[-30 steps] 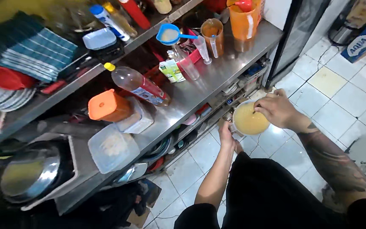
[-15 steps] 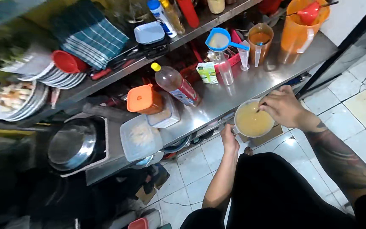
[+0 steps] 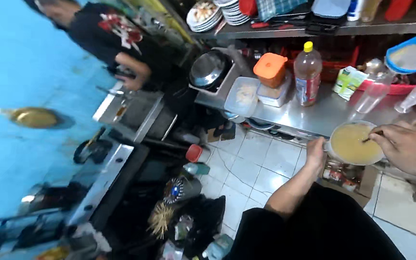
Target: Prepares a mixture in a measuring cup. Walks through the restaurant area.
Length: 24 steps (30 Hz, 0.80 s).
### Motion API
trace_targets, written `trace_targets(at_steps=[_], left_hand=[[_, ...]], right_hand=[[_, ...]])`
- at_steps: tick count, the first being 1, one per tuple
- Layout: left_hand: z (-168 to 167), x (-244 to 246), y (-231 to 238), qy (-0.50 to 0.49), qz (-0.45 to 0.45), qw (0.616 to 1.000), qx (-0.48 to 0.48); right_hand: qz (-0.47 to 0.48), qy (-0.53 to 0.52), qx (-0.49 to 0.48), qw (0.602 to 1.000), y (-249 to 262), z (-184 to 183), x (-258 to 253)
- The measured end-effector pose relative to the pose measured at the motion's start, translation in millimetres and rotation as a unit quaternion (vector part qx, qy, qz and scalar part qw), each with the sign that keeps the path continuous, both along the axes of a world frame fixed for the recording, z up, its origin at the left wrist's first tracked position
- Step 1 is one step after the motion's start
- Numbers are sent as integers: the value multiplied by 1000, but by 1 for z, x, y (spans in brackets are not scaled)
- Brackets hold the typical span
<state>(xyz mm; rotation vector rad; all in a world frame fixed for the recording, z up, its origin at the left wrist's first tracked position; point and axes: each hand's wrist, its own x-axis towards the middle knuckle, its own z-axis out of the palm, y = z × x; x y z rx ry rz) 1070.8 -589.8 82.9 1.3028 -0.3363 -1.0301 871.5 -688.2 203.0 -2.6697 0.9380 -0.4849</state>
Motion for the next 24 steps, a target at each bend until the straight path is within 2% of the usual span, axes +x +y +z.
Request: trace_targets(at_steps=[3,6,9,12,14,21,24], left_hand=[[-8,-13,-10,1,60,998,3],[-17,-28,-21,-4,116,993,6],[-27,-39,-31,-14,156,988,6],[-35,-44,-39,-16,179,984,-2],[-41,-43,-43,-30,179,983,-9],[-53,-31,-43,-53,117,991,33],[-72,-17,-55,-61,125,990,13]], right_hand=[[72,16,81,994,-19,-1,-6],[135,-17,143,980,-39,-11,2],[169,-38,60,983,-59,-20,14],[153,4,4,988,-77,-15,14],[138,27,9,990,-84,-13,10],[129,-7,199,972,-90,-40,16],[88,-56,198,975,-87,-64,13]])
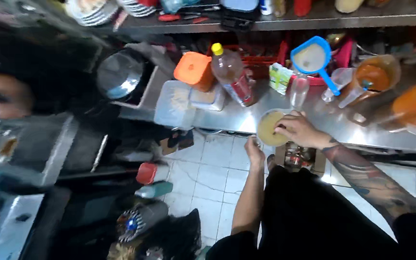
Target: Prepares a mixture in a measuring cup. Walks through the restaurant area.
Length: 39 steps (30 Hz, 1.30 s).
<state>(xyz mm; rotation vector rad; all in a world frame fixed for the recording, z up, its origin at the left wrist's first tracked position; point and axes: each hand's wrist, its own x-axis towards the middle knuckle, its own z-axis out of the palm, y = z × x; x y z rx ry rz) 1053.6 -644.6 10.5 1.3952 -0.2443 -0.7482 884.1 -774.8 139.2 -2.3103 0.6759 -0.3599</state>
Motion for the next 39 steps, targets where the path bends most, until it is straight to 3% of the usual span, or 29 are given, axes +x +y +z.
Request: trace_targets(at_steps=[2,6,10,16,22,32,39], left_hand=[[-8,7,-7,4,1,1000,0],[-16,22,-16,29,-4,999,18],[-19,38,-24,37,-14,999,16],[-24,54,-39,46,-20,999,11],[-24,51,-53,18,-28,999,27],[-16,57,-52,-25,-106,994,7],[-38,86,-25,-91,-275,954,-83]], right_hand=[[-42,-6,2,999,6,-8,-13],[-142,-60,117,981,8,-29,-52],[-283,-96,186,936,-32,-67,-66],[-312,-52,164,934,-119,-102,-28],[-346,-52,155,924,-159,-124,14],[-359,-44,143,921,-124,-106,-13],[-418,-74,129,896,-89,-102,-32]])
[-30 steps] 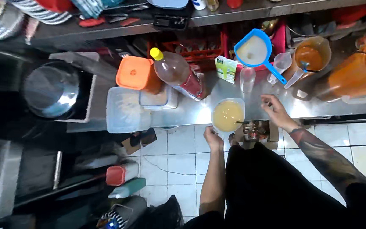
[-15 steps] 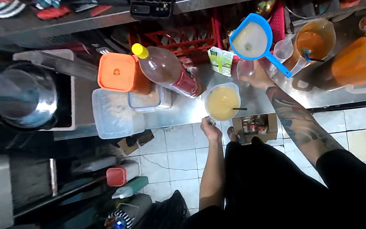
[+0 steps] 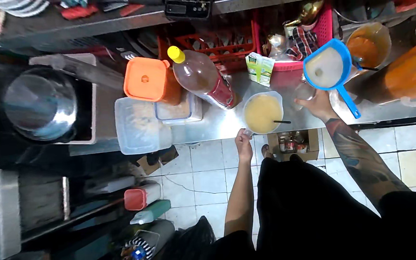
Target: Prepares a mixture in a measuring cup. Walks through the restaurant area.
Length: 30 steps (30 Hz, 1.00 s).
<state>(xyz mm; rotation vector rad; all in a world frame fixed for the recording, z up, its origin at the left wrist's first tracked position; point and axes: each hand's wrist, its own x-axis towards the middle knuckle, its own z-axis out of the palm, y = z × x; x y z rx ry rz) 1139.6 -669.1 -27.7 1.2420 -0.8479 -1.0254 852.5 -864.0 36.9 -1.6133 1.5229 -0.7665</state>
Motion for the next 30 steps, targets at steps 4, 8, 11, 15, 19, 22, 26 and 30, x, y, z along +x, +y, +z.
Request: trace_targets(at_steps=[4,8,11,15,19,22,26,30], left_hand=[[16,16,1,-79,-69,990,93],[25,19,-8,-142,-77,979,124],[28,20,-15,-158,-66,976,134],[24,13,-21,-122,-61,980,143],[29,13,-24,-91,-70,986,121],[20,14,-27,-57,-71,992,88],[22,10,-29,-8,-64,994,89],[23,12,-26,1,-47,996,79]], right_hand=[[-54,-32,2,998,15,-1,2],[-99,-67,9,993,52,1,0],[-102,-83,24,991,113,8,2],[38,-59,8,997,139,12,17],[66,-2,-38,997,130,34,45],[120,62,-106,985,115,42,63],[206,99,-179,957,94,52,89],[268,143,-200,932,67,73,104]])
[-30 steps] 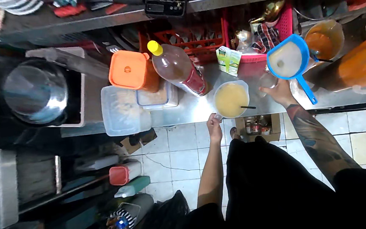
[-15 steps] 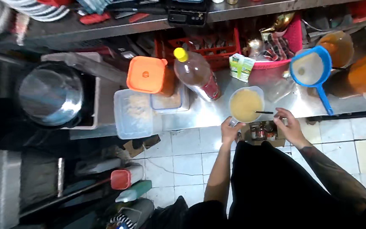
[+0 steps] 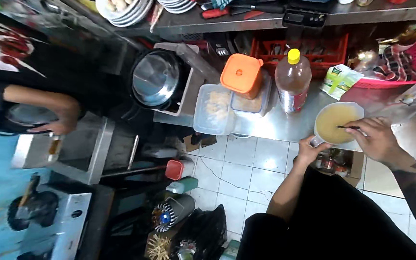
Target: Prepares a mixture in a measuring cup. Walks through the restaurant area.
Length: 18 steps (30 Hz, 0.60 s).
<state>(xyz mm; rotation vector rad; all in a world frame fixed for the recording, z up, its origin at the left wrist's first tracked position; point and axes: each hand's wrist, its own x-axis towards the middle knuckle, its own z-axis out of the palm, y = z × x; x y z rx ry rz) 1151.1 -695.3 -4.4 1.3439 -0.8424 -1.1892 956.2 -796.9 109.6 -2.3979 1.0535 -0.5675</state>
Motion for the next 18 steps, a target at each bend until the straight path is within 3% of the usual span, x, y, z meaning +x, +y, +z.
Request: trace_targets(at_steps=[4,10,14,18], left_hand=[[15,5,6,4,17,1000,-1],[41,7,14,-17,44,998,-42],[61,5,15,-17,61,994,-84],[91,0,12,-18,64,992,-108]], right_hand=[[7,35,11,999,-13,25,-4],[25,-15,18,999,3,73,-21],[67,-75,51,994,7,92,-11],[90,-41,14,995,-6,114,1]])
